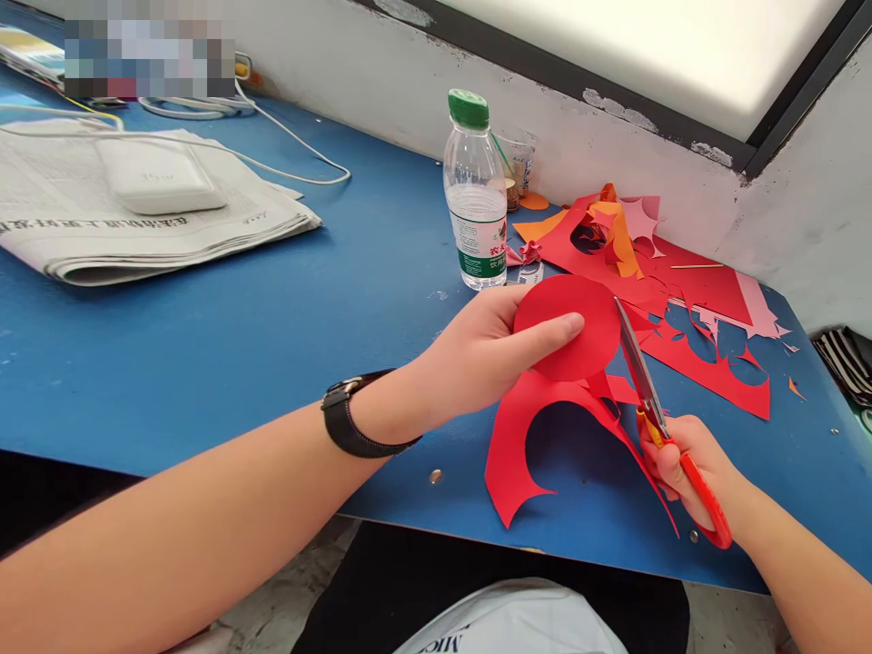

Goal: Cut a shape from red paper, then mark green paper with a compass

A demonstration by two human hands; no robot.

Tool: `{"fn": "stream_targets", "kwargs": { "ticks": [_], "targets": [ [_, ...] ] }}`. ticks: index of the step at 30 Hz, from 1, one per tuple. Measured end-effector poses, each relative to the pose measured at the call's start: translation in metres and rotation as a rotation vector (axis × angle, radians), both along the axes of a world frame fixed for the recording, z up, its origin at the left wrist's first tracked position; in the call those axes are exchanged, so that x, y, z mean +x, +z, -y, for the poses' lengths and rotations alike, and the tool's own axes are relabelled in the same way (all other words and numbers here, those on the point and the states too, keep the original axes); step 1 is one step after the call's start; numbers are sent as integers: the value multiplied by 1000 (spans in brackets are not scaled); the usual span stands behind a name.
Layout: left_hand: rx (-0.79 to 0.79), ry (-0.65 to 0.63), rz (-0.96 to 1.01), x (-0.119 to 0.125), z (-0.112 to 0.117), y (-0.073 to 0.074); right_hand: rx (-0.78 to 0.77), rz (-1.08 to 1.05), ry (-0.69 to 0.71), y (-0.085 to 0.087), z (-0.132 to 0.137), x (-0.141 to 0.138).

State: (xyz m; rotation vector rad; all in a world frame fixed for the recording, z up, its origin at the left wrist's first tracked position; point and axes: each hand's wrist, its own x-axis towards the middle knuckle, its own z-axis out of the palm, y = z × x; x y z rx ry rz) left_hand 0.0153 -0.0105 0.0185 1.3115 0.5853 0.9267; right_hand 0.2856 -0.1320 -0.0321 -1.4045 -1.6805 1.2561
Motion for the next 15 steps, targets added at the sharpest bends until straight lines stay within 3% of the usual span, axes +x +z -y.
{"fn": "stream_targets", "kwargs": {
  "ticks": [15],
  "targets": [
    [-11, 40, 4, 0, 0, -2, -36, 0, -10, -2, -1, 0]
  ]
}}
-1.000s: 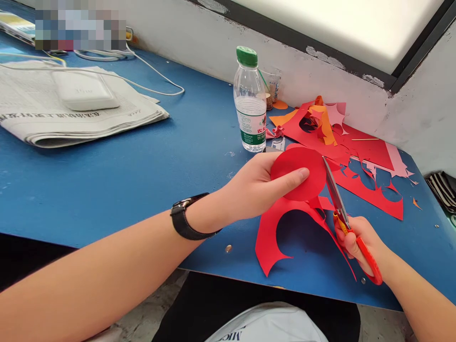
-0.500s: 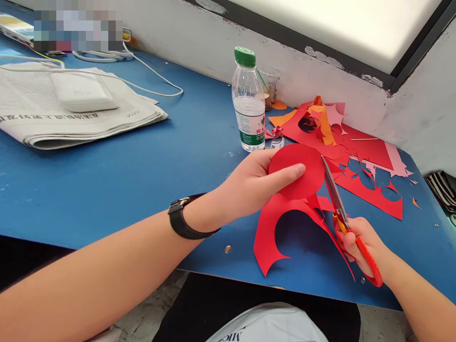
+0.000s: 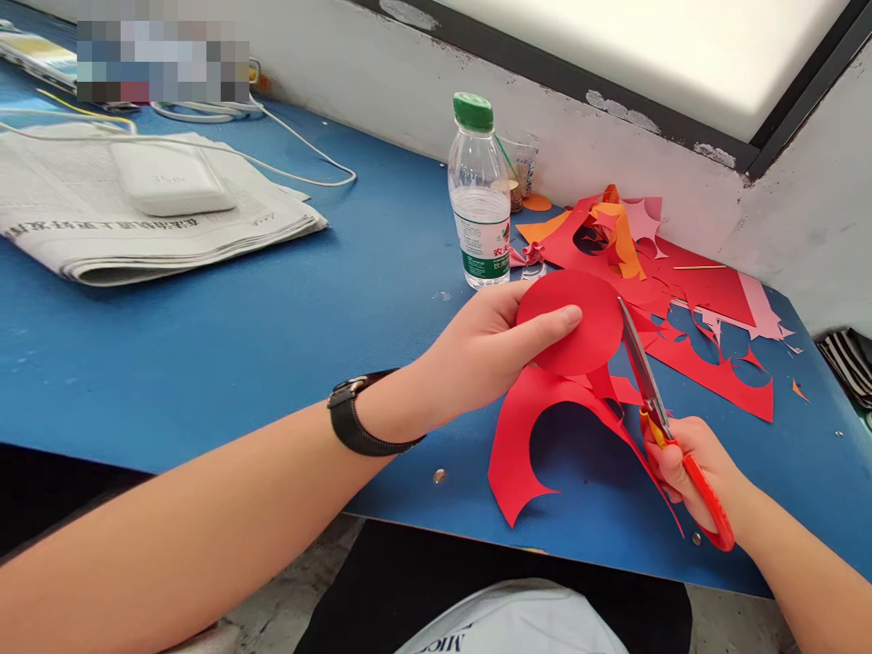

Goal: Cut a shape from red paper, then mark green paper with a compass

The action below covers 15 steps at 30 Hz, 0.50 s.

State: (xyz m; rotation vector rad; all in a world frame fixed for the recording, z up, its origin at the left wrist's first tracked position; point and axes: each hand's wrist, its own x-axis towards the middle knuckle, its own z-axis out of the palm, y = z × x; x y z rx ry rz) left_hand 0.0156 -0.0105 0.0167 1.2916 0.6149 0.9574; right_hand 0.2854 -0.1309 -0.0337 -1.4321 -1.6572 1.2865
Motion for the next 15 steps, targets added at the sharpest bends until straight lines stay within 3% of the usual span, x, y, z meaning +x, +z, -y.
{"fn": "stream_targets", "kwargs": {
  "ticks": [15],
  "targets": [
    [60, -42, -38, 1, 1, 0, -68, -19, -36, 7, 2, -4]
  ]
}}
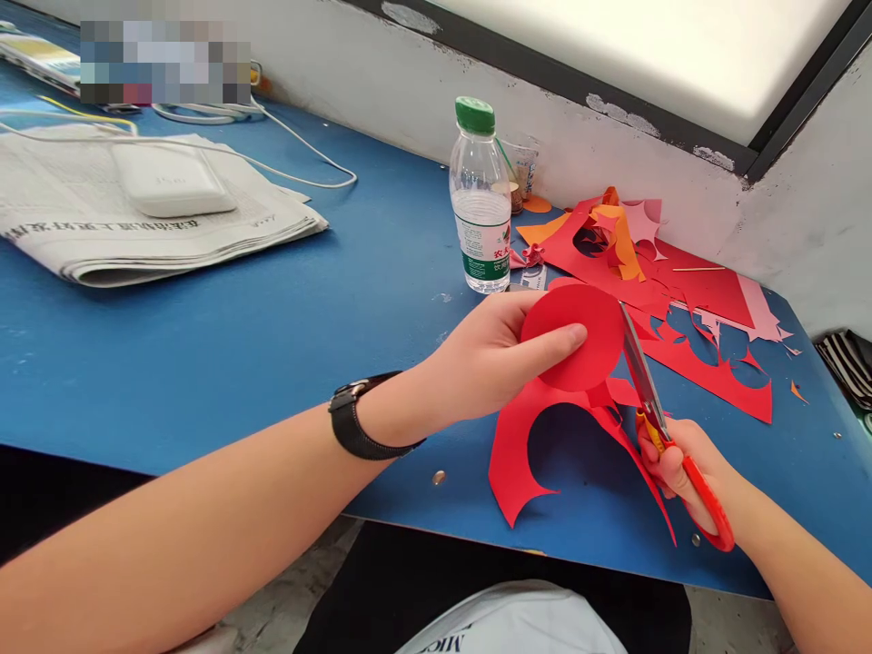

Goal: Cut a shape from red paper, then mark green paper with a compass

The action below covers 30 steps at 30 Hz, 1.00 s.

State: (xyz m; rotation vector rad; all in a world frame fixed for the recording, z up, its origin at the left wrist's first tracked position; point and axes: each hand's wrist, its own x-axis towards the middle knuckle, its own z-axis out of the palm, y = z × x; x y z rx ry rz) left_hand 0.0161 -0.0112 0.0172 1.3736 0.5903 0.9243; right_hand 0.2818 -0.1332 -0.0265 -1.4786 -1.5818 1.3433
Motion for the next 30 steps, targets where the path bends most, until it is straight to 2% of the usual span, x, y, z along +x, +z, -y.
{"fn": "stream_targets", "kwargs": {
  "ticks": [8, 13, 17, 21, 30],
  "targets": [
    [38, -29, -10, 0, 0, 4, -20, -29, 78, -2, -1, 6],
    [-19, -50, -15, -2, 0, 5, 6, -40, 109, -2, -2, 6],
    [-61, -52, -31, -3, 0, 5, 47, 7, 109, 1, -2, 3],
    [-41, -54, -38, -3, 0, 5, 16, 16, 112, 4, -2, 2],
    [-23, -101, -30, -4, 0, 5, 15, 15, 79, -1, -1, 3]
  ]
}}
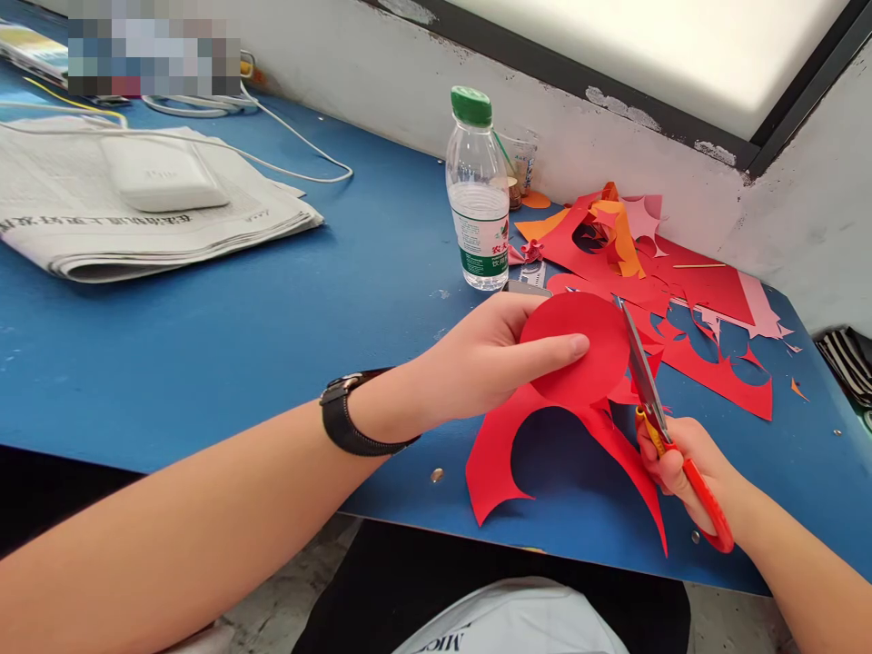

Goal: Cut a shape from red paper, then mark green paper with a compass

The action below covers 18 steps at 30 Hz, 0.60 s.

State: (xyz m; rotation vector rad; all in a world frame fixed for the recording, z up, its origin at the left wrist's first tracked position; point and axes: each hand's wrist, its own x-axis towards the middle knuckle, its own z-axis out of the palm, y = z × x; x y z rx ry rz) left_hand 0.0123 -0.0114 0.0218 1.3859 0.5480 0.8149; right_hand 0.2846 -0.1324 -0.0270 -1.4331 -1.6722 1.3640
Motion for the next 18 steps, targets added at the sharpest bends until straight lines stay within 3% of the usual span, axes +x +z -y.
{"fn": "stream_targets", "kwargs": {
  "ticks": [7, 18],
  "targets": [
    [7, -10, 6, 1, -1, 0, -49, -21, -118, 10, 6, -12],
    [-59, 19, 71, 0, -2, 0, -60, -9, -119, 7, 4, -8]
  ]
}}
